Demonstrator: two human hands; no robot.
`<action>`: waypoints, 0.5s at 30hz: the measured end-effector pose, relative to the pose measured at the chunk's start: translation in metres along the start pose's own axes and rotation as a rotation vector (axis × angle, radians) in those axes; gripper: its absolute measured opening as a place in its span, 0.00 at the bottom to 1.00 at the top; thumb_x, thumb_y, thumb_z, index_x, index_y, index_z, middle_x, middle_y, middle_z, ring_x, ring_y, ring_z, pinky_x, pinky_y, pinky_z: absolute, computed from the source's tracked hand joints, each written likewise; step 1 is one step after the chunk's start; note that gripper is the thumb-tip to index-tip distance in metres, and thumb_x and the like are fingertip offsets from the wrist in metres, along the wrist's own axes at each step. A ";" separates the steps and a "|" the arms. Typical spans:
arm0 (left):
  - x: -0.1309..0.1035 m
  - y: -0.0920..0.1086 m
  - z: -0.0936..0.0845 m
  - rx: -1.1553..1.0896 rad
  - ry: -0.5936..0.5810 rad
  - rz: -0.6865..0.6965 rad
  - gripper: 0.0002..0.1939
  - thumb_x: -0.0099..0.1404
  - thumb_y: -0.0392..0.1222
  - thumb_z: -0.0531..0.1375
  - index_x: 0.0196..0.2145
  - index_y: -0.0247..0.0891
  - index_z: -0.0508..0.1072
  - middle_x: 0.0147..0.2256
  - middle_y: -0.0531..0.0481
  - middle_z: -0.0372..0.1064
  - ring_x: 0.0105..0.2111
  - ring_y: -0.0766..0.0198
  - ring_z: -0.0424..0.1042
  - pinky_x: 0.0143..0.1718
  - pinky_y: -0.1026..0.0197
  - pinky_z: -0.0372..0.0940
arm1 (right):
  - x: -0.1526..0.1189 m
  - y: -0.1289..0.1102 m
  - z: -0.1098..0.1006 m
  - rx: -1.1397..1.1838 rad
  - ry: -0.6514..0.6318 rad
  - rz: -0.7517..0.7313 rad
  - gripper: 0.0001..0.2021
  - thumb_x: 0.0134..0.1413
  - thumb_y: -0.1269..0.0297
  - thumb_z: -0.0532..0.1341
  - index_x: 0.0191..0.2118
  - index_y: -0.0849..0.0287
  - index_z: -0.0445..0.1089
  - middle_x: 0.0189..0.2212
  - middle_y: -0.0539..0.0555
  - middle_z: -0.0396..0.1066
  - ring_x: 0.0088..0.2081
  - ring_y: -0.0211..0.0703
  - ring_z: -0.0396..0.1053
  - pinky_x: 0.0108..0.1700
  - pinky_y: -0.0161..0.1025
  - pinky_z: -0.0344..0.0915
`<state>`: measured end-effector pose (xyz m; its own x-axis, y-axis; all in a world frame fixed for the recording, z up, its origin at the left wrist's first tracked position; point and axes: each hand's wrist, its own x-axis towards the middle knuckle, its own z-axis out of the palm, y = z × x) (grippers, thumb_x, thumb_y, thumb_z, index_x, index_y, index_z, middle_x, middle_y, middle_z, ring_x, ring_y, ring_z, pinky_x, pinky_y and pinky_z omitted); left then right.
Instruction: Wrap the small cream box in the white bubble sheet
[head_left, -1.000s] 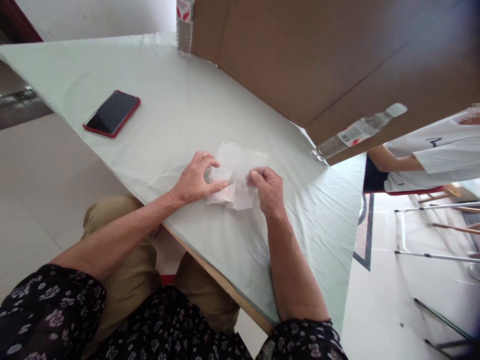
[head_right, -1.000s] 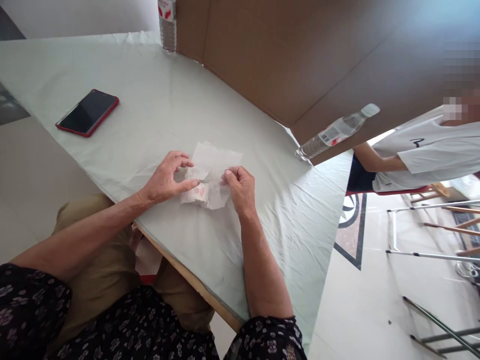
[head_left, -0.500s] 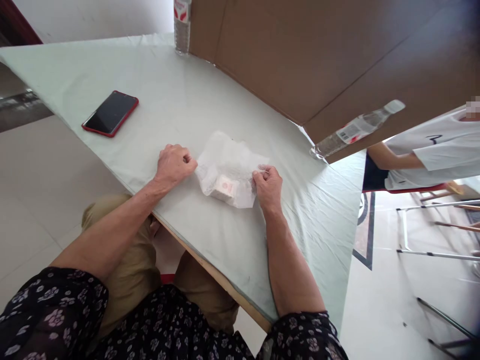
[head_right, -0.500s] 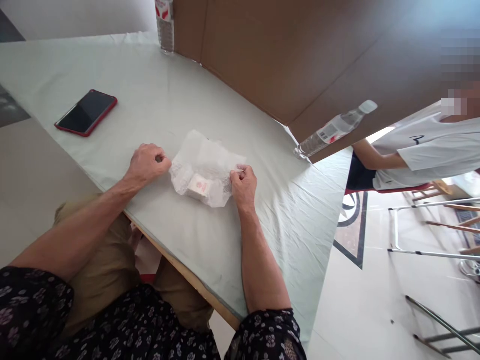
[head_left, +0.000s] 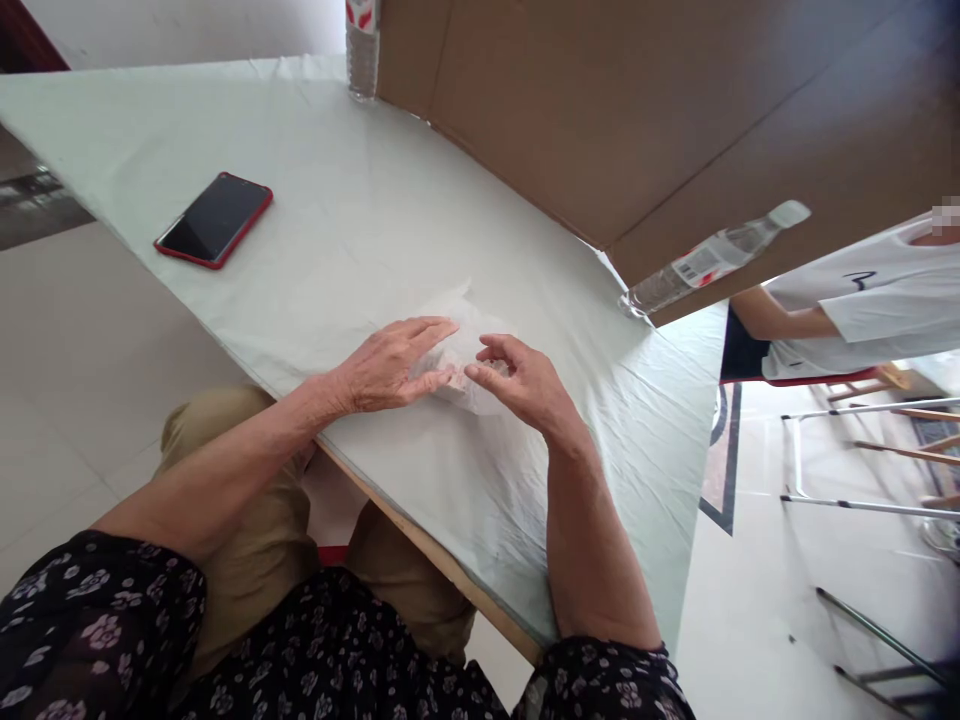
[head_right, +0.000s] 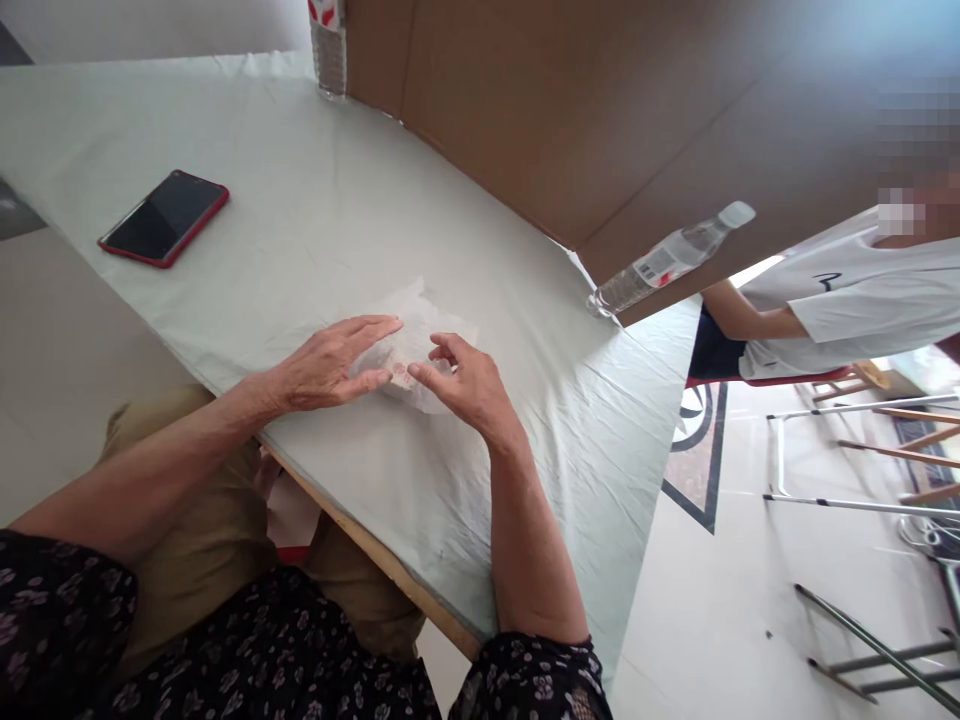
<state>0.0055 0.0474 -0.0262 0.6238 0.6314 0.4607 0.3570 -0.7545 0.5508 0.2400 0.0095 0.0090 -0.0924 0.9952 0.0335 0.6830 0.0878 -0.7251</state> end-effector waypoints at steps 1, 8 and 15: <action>0.000 -0.001 0.000 0.005 -0.025 -0.055 0.28 0.70 0.53 0.55 0.62 0.35 0.66 0.62 0.35 0.66 0.62 0.47 0.66 0.62 0.45 0.62 | -0.001 -0.001 0.000 -0.010 0.002 -0.011 0.20 0.54 0.52 0.66 0.50 0.56 0.75 0.38 0.54 0.79 0.40 0.46 0.74 0.45 0.44 0.68; 0.002 -0.009 -0.022 -0.382 -0.077 -0.417 0.33 0.73 0.63 0.45 0.56 0.35 0.73 0.30 0.46 0.77 0.34 0.55 0.76 0.41 0.55 0.70 | -0.018 -0.017 -0.007 0.197 -0.350 -0.206 0.15 0.58 0.58 0.66 0.49 0.54 0.77 0.34 0.50 0.79 0.37 0.40 0.75 0.43 0.39 0.71; -0.005 -0.011 -0.023 -0.086 -0.352 -0.378 0.25 0.61 0.57 0.63 0.49 0.39 0.78 0.30 0.49 0.76 0.31 0.56 0.75 0.35 0.57 0.66 | -0.050 -0.009 0.006 0.144 -0.518 -0.093 0.12 0.61 0.56 0.64 0.44 0.56 0.77 0.33 0.51 0.80 0.32 0.40 0.75 0.36 0.37 0.70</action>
<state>-0.0174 0.0572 -0.0184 0.6634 0.7475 -0.0347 0.5534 -0.4588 0.6952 0.2338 -0.0413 0.0101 -0.5170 0.8286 -0.2147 0.5524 0.1314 -0.8231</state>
